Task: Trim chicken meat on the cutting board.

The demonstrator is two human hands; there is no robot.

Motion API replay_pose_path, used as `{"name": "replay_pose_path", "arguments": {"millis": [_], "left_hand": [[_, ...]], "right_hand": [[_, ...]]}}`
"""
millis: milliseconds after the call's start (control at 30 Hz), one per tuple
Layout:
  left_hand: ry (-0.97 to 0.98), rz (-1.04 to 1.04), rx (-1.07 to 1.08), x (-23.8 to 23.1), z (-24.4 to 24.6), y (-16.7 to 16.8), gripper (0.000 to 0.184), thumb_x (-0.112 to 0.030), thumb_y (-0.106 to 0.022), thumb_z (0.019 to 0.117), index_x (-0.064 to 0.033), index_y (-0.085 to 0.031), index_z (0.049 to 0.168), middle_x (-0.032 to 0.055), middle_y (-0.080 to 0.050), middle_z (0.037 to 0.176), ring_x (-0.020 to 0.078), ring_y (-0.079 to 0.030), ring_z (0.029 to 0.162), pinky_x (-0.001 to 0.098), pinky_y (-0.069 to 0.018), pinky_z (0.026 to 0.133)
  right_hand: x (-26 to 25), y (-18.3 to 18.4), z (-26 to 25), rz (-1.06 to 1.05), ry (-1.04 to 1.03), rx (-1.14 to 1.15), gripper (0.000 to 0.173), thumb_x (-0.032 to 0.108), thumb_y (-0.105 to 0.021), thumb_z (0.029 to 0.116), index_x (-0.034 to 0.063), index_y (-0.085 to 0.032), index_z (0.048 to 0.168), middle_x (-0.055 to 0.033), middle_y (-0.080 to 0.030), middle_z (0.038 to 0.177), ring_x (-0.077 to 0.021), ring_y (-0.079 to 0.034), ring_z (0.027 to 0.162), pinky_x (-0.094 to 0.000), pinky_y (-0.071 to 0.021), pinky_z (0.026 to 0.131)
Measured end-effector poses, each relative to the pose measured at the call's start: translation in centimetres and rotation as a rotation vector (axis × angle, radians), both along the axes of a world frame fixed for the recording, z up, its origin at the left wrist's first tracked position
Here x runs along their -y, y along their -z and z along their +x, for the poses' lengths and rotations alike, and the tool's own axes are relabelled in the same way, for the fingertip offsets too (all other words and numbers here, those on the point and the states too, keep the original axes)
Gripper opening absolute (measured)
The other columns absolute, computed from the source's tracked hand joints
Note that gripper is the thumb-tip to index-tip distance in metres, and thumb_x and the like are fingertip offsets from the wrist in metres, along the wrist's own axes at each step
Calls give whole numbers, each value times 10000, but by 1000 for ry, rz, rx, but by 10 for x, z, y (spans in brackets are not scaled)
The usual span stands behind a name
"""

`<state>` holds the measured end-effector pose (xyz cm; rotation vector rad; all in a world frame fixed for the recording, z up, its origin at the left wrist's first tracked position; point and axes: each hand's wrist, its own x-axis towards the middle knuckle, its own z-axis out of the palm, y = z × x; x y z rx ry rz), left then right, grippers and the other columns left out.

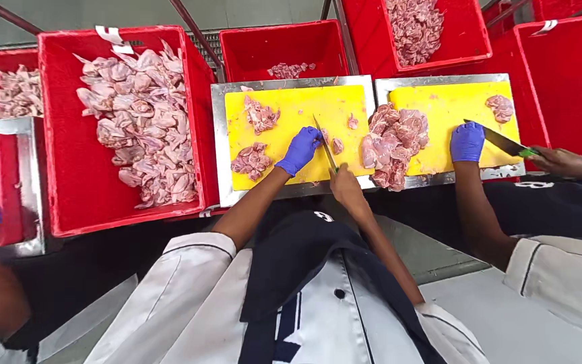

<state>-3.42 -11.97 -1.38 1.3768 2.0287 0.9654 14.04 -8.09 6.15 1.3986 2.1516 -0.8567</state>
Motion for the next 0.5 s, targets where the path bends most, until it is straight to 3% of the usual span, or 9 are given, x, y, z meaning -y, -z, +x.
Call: {"name": "replay_pose_path", "arguments": {"millis": [133, 333, 400, 500], "left_hand": [[-29, 61, 34, 5, 1, 3, 155, -58, -660, 975, -2, -709, 1111, 182, -691, 1189, 324, -643, 1185, 471, -500, 1071], [-176, 142, 45, 18, 8, 17, 256, -147, -650, 1000, -1, -684, 1207, 185, -664, 1290, 316, -613, 1266, 453, -482, 1108], [-174, 125, 3, 27, 5, 12, 330, -190, -684, 983, -10, -656, 1257, 184, -637, 1337, 324, -589, 1298, 460, -474, 1118], [-118, 110, -20, 31, -1, 9, 277, -158, -682, 975, 2, -665, 1201, 194, -650, 1287, 327, -612, 1253, 455, -496, 1091]], "right_hand": [[-12, 9, -31, 26, -11, -26, 536, 406, -380, 1115, -18, -450, 1436, -235, -687, 1130, -387, -696, 1081, -551, -552, 917], [6, 2, 64, -63, 7, 42, 557, 471, -391, 1102, -26, -530, 1313, -245, -684, 1028, -413, -695, 998, -593, -544, 859], [5, -7, 73, -38, -25, 72, 554, 474, -384, 1103, -20, -540, 1301, -246, -688, 1024, -417, -695, 1008, -592, -542, 862], [8, -25, 64, 7, -100, 96, 555, 476, -368, 1106, -12, -521, 1321, -243, -690, 1014, -420, -700, 1009, -574, -549, 857]]}}
